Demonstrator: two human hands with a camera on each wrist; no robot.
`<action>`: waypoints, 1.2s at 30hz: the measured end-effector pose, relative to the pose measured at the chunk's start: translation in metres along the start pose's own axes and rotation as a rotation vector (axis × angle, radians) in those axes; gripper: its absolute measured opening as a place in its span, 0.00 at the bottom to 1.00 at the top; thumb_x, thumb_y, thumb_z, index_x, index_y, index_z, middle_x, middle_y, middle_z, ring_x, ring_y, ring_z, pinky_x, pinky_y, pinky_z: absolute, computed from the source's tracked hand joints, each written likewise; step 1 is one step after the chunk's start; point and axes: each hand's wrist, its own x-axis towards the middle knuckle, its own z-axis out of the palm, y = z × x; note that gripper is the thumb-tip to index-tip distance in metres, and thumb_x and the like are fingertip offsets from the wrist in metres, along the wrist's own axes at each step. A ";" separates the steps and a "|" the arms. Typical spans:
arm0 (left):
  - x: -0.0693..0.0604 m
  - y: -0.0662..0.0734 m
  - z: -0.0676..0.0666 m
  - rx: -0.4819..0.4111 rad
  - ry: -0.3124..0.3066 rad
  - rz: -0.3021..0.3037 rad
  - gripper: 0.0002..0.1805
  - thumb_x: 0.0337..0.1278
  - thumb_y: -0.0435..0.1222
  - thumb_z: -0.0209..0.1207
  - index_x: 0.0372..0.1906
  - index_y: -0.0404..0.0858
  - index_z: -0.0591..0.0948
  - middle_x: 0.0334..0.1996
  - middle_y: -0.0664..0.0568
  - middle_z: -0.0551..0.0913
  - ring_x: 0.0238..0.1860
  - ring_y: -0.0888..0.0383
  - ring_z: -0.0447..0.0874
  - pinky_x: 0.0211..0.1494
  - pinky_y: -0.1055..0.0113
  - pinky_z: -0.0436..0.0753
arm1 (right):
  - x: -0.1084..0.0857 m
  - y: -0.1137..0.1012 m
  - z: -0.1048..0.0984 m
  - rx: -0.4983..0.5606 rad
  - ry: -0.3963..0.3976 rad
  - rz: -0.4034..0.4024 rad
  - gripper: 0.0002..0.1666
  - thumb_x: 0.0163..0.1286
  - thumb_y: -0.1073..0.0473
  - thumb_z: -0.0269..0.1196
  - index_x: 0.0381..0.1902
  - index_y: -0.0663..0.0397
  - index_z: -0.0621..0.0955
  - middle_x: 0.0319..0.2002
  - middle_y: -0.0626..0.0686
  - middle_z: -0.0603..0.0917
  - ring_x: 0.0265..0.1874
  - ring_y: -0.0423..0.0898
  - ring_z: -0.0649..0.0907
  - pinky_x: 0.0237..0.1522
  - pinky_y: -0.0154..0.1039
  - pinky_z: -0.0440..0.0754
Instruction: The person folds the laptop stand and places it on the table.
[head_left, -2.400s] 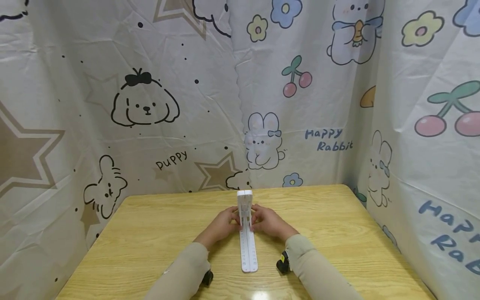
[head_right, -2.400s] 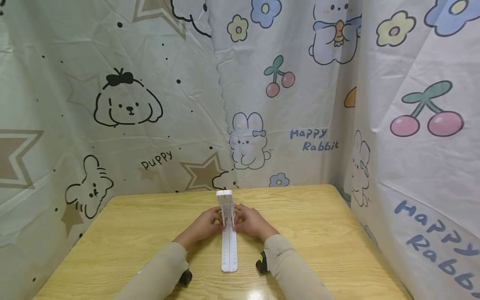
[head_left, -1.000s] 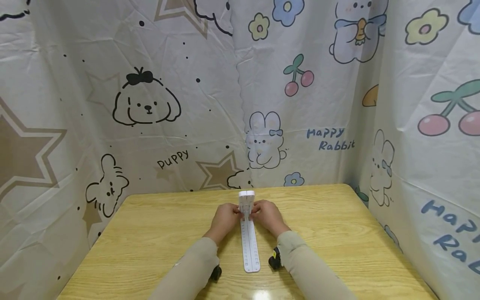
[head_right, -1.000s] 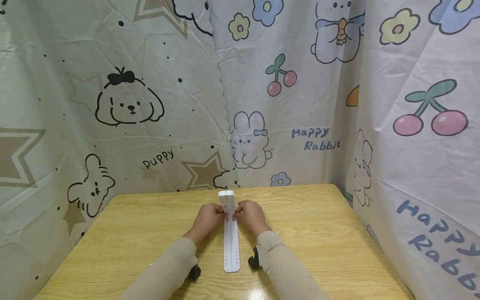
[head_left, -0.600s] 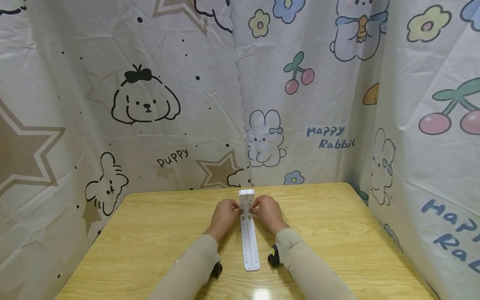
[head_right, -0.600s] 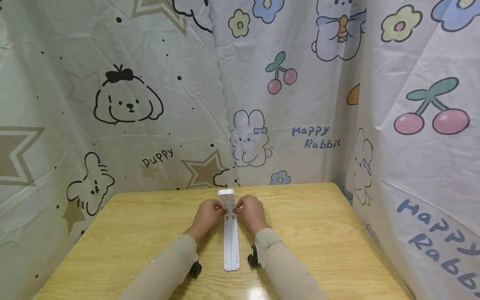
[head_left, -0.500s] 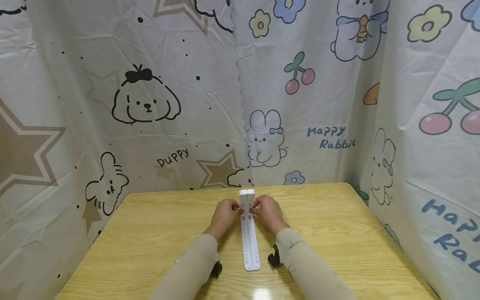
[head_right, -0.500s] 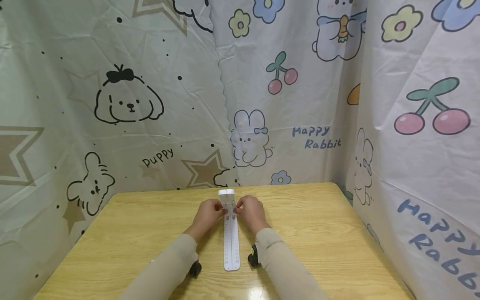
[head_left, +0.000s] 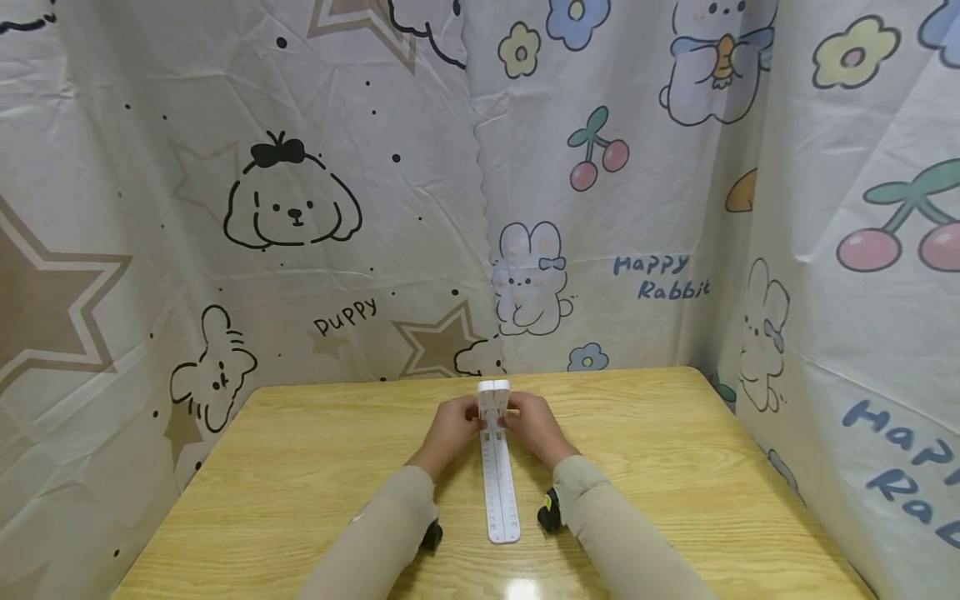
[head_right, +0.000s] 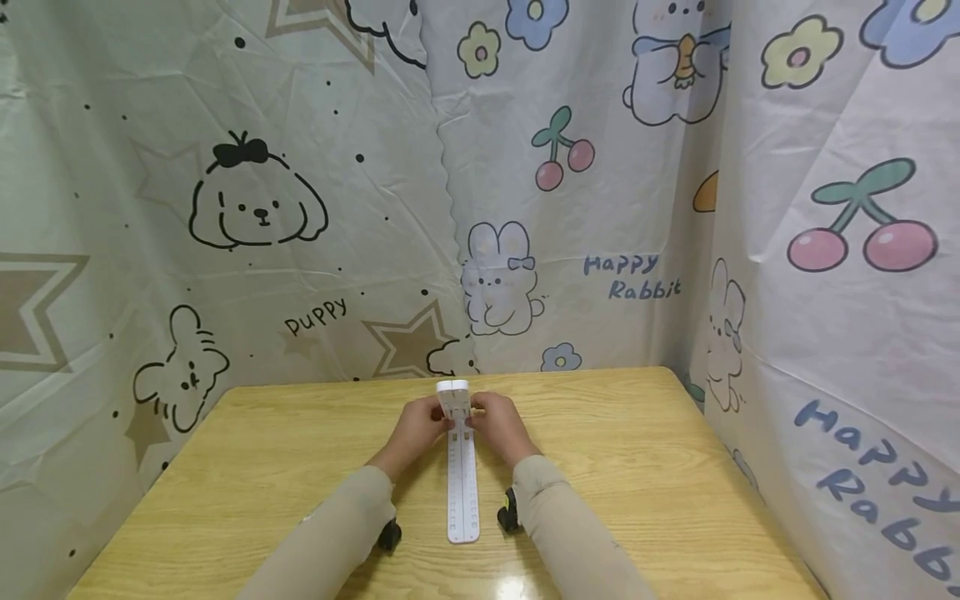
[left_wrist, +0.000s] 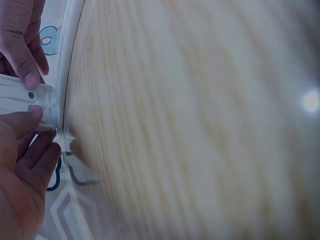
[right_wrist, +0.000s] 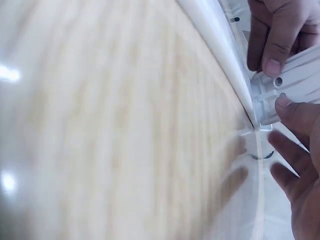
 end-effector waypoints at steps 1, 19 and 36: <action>0.000 0.000 0.000 -0.003 -0.001 -0.004 0.10 0.58 0.25 0.68 0.42 0.39 0.88 0.40 0.51 0.89 0.44 0.55 0.85 0.52 0.57 0.87 | 0.000 0.001 0.000 0.038 -0.008 0.002 0.19 0.61 0.70 0.73 0.50 0.51 0.88 0.49 0.52 0.90 0.54 0.53 0.87 0.60 0.50 0.83; 0.001 -0.006 -0.007 -0.036 -0.035 -0.011 0.06 0.56 0.28 0.71 0.38 0.38 0.89 0.37 0.51 0.90 0.42 0.57 0.86 0.50 0.59 0.87 | 0.006 0.009 -0.014 0.148 -0.149 0.068 0.05 0.63 0.66 0.72 0.36 0.52 0.90 0.40 0.49 0.91 0.41 0.43 0.87 0.49 0.42 0.87; 0.000 -0.015 -0.018 -0.033 -0.164 -0.008 0.13 0.61 0.33 0.69 0.51 0.41 0.89 0.51 0.48 0.89 0.58 0.48 0.84 0.62 0.54 0.84 | 0.003 0.012 -0.024 0.112 -0.247 0.062 0.13 0.68 0.62 0.70 0.49 0.48 0.90 0.51 0.49 0.90 0.56 0.48 0.85 0.60 0.48 0.83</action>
